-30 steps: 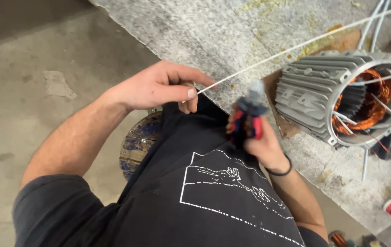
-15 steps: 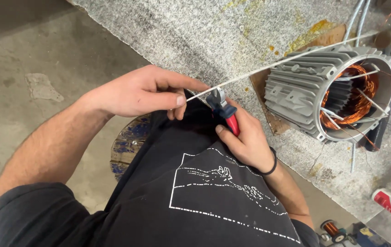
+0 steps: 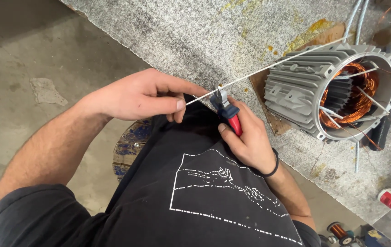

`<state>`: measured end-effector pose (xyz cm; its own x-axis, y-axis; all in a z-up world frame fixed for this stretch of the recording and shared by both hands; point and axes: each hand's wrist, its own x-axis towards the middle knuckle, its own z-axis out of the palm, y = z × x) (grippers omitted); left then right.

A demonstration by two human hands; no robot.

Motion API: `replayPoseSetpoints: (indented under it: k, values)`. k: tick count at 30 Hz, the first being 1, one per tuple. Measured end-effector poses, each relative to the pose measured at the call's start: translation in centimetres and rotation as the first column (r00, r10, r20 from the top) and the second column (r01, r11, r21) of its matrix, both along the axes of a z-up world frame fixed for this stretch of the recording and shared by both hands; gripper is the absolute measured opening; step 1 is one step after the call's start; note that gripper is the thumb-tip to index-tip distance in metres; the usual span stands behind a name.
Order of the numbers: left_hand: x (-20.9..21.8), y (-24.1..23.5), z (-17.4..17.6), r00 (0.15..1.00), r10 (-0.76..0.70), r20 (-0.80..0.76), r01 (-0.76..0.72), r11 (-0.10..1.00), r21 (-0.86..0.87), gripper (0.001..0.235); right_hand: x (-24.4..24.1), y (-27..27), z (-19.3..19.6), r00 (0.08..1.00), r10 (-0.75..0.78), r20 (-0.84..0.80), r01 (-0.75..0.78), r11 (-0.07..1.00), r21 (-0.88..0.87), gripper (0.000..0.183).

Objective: Manually winding copper coils into an electric motor stator core on a workshop table.

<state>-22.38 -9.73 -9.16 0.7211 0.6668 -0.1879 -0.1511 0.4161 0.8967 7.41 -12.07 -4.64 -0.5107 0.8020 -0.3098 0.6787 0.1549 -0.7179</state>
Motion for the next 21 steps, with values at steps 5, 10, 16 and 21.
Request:
replayPoseSetpoints:
  k: [5, 10, 16, 21]
  values:
    - [-0.03, -0.07, 0.09, 0.999, 0.003, -0.036, -0.004, 1.0, -0.012, 0.044, 0.05, 0.08, -0.04, 1.0, -0.004, -0.008, 0.004, 1.0, 0.0, 0.05]
    - [0.02, -0.04, -0.06, 1.0, 0.006, -0.015, -0.006, 1.0, -0.012, 0.044, 0.14, 0.11, -0.19, 1.0, -0.004, -0.014, 0.004, 1.0, 0.015, 0.048]
    - [-0.1, 0.03, 0.14, 0.999, -0.002, -0.033, 0.002, 1.0, 0.004, 0.045, 0.25, 0.14, -0.26, 0.999, 0.016, -0.04, -0.014, 0.999, 0.05, 0.045]
    - [0.0, 0.0, 0.09, 1.0, -0.003, -0.026, 0.004, 1.0, 0.016, 0.045, 0.48, 0.15, -0.34, 0.998, 0.017, -0.055, -0.015, 0.999, 0.044, 0.043]
